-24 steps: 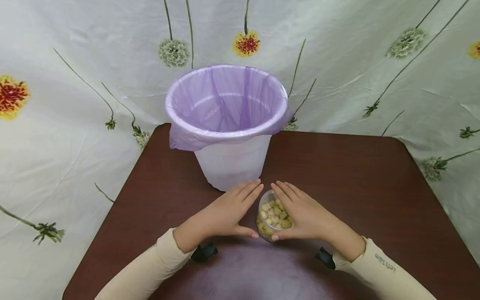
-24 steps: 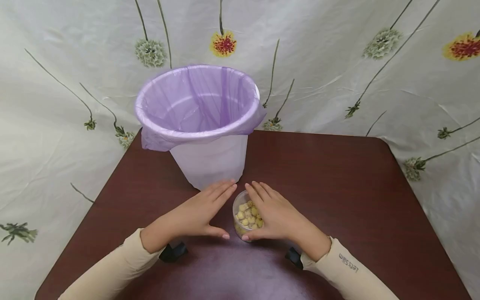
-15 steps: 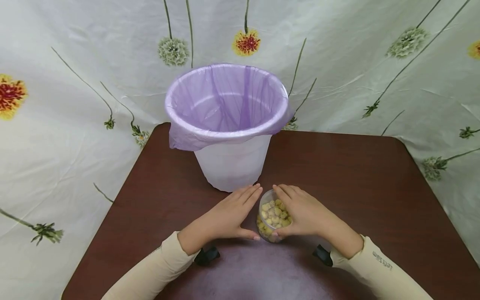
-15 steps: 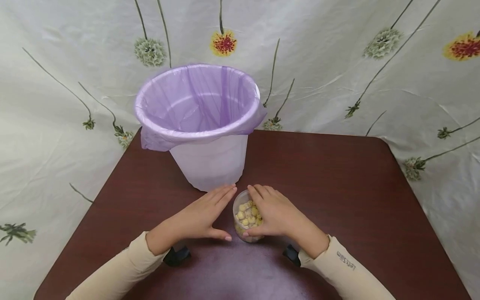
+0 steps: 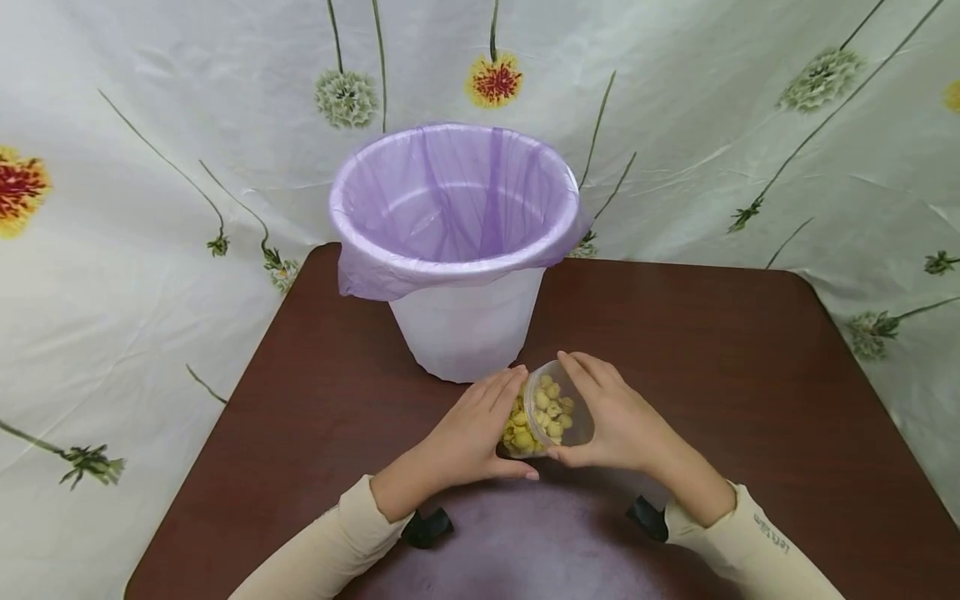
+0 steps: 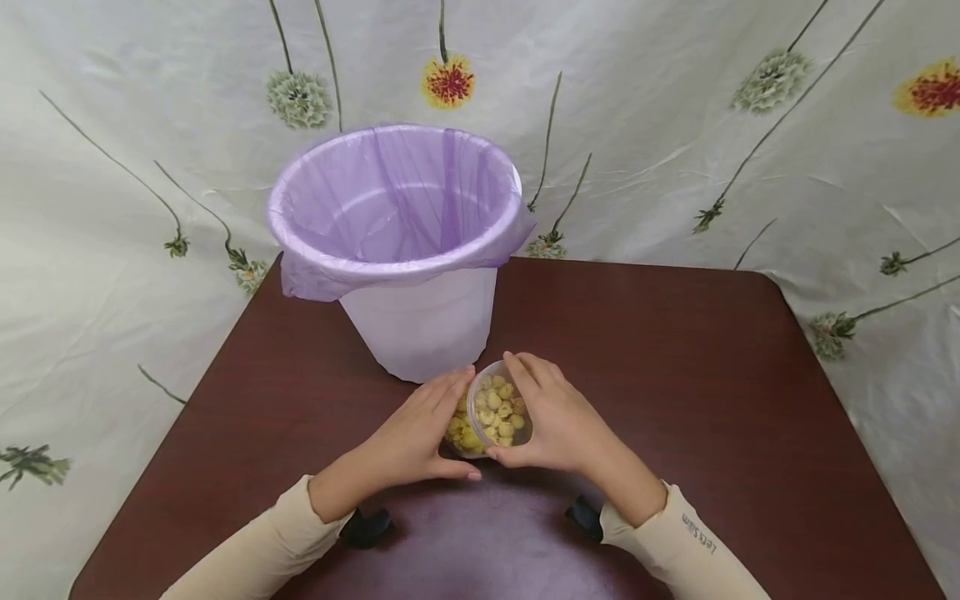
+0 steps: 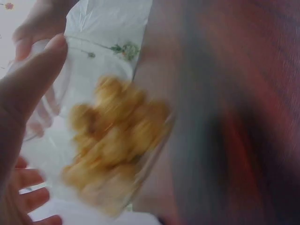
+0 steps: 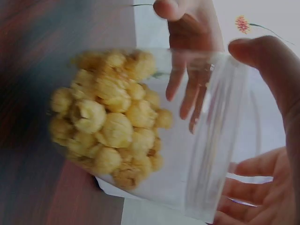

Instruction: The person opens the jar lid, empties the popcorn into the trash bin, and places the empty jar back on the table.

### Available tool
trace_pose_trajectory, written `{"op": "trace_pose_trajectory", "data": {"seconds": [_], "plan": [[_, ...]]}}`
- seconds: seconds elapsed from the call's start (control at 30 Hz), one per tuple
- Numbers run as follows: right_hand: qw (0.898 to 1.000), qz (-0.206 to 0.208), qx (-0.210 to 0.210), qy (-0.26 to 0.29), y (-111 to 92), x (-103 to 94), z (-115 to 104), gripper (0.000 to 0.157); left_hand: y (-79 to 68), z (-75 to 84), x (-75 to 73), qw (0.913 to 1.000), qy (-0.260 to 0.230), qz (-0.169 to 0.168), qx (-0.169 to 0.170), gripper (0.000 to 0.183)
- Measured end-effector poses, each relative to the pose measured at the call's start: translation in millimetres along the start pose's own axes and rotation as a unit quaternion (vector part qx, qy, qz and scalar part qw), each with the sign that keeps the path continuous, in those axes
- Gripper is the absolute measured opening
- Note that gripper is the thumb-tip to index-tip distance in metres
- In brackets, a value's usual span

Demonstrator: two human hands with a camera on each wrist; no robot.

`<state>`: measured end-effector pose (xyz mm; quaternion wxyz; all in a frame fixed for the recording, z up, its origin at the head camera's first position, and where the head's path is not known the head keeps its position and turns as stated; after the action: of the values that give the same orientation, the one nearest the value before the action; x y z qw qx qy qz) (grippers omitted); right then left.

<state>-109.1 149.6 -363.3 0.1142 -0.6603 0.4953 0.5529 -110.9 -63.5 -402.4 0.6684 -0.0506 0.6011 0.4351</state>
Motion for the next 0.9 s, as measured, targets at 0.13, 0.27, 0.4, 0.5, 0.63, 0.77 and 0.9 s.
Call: {"op": "trace_pose_trajectory", "data": {"seconds": [0.13, 0.27, 0.4, 0.5, 0.63, 0.77, 0.9], "plan": [[0.999, 0.036, 0.025, 0.014, -4, -0.2, -4, 0.106, 1.2, 5.8, 5.9, 0.9974, -0.012, 0.071, -0.002, 0.116], [0.996, 0.070, 0.040, 0.034, -7, 3.2, -8, 0.104, 1.7, 9.8, 12.4, 0.9919, -0.003, 0.127, -0.003, 0.121], [0.993, 0.090, 0.047, 0.055, -9, 8.2, -10, 0.103, 1.9, 11.7, 16.8, 0.9870, 0.016, 0.160, -0.006, 0.116], [0.993, 0.097, 0.045, 0.057, -12, 10.9, -10, 0.104, 1.8, 11.6, 17.1, 0.9844, 0.029, 0.174, 0.004, 0.109], [0.993, 0.109, 0.022, 0.048, -14, 13.1, -9, 0.106, 2.6, 10.4, 14.8, 0.9809, 0.040, 0.188, 0.028, 0.104], [0.993, 0.113, -0.001, 0.041, -15, 14.3, -8, 0.107, 3.1, 9.6, 11.8, 0.9779, 0.049, 0.199, 0.041, 0.102], [0.994, 0.092, -0.029, 0.045, -15, 13.1, -6, 0.105, 2.5, 9.4, 10.7, 0.9805, 0.036, 0.188, 0.042, 0.101]]}}
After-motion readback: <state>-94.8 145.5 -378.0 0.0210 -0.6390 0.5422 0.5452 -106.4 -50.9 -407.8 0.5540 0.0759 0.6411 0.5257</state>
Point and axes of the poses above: each hand's wrist, its own y-axis towards the middle knuckle, its own x-axis out of the palm, z = x × y, the point moved 1 cm from there along y, towards the middle knuckle, and after that the axes turned 9 degrees about z, right-handed, at the moved point
